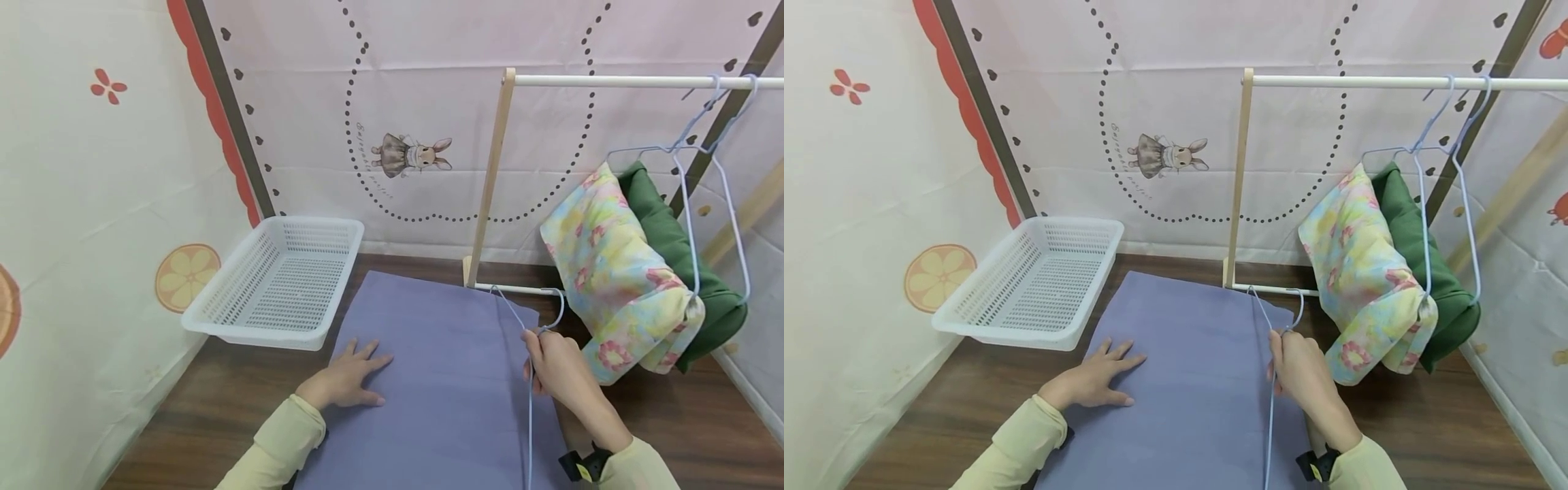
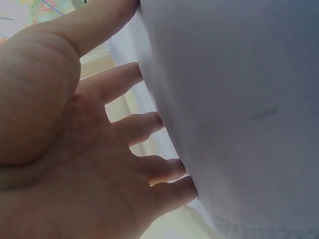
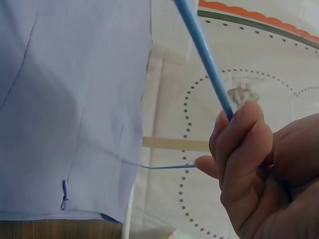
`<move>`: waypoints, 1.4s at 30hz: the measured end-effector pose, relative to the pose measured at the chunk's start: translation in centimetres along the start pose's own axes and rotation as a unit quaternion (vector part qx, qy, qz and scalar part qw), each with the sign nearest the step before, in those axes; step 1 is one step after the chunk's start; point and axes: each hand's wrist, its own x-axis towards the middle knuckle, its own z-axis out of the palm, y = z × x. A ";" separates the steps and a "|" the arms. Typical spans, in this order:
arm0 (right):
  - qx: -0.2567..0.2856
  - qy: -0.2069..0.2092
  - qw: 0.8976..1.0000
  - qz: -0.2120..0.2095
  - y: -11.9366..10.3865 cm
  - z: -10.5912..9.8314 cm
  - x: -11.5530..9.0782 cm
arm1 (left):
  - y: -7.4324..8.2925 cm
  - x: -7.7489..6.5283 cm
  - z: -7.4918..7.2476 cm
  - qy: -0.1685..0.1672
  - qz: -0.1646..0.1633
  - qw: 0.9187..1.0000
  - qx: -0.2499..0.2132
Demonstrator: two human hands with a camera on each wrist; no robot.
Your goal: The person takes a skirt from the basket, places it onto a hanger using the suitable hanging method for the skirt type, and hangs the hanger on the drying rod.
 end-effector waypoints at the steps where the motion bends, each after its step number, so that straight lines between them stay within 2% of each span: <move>1: -0.003 -0.002 1.000 0.005 0.0 0.0 0.1 | 0.0 0.1 0.1 0.001 0.001 1.000 -0.001; 8: -0.007 -0.013 1.000 0.021 -0.5 0.0 -0.2 | -0.1 0.3 0.2 0.006 0.006 1.000 0.005; 15: -0.001 -0.021 1.000 0.013 -1.3 0.9 0.3 | -0.1 -0.1 0.1 0.007 0.001 1.000 0.011; 20: -0.012 -0.009 1.000 0.003 -1.7 1.1 1.0 | -0.1 0.1 0.1 0.014 0.005 1.000 0.009; 30: -0.020 -0.023 0.999 -0.009 -2.8 1.5 0.2 | 0.0 0.0 0.1 0.003 -0.002 1.000 0.008; 37: -0.028 -0.033 0.999 -0.024 -3.7 2.3 1.2 | 0.2 -0.1 0.0 0.003 0.000 1.000 0.012; 42: -0.022 -0.036 0.999 -0.018 -3.9 2.9 2.6 | 0.2 -0.1 -0.1 0.006 0.004 1.000 0.019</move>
